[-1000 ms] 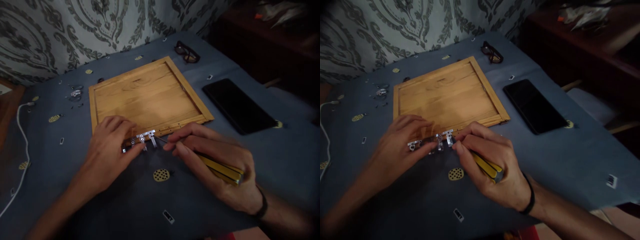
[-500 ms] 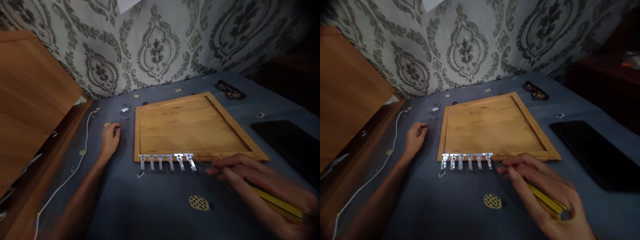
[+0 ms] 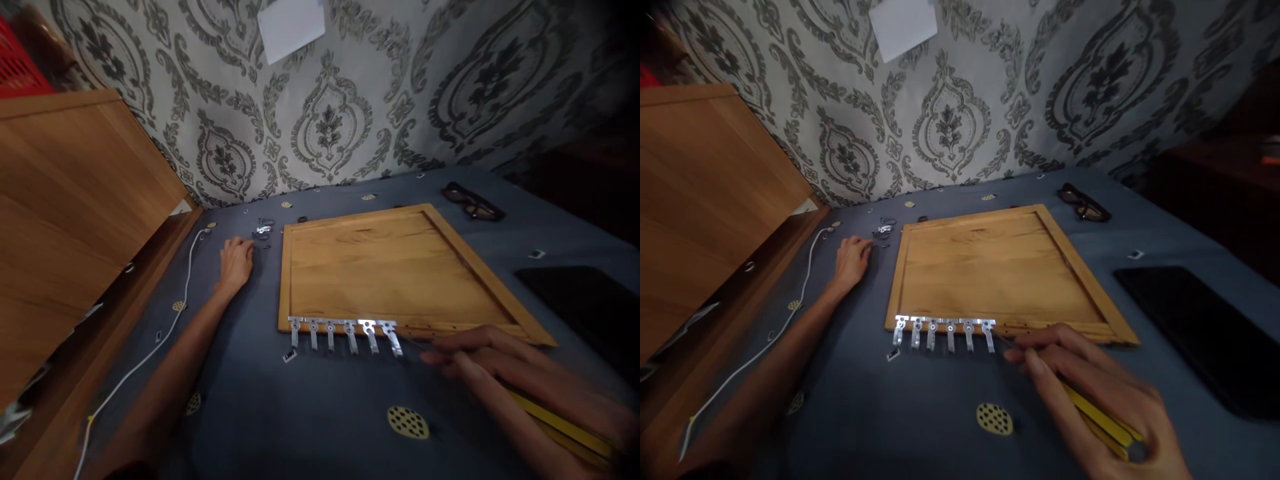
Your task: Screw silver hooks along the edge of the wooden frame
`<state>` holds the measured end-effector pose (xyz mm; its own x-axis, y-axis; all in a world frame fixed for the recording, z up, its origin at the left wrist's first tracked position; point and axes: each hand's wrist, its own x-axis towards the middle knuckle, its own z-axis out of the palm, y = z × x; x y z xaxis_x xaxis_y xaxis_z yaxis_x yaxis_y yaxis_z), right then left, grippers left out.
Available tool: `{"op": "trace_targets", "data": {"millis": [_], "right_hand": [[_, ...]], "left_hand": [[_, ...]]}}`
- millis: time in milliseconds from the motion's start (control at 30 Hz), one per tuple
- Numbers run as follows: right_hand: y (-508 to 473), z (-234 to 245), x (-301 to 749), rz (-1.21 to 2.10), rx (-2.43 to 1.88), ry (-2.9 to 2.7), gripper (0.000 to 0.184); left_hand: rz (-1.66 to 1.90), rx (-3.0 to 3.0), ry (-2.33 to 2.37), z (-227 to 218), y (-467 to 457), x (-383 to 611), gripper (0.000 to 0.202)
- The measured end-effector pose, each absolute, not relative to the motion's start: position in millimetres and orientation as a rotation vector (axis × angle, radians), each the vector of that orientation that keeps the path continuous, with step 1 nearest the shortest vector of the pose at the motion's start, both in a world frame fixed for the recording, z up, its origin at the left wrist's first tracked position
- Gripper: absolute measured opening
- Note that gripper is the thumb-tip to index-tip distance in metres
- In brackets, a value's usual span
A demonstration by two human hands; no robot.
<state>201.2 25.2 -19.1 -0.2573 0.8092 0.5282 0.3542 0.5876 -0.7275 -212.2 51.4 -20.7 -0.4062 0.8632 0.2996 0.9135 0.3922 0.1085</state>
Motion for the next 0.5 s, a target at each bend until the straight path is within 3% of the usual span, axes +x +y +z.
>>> {"op": "trace_targets", "data": {"millis": [100,500], "right_hand": [[24.8,-20.9,202.6,0.588,-0.839,-1.923,0.015],[21.1,4.1,194.5,0.573,-0.778,-1.892,0.022]], "left_hand": [[-0.302,-1.599,-2.469,-18.0,55.8,-212.0,0.027],[-0.285,-1.542,-2.504,-24.4,61.2,-223.7,0.032]]}}
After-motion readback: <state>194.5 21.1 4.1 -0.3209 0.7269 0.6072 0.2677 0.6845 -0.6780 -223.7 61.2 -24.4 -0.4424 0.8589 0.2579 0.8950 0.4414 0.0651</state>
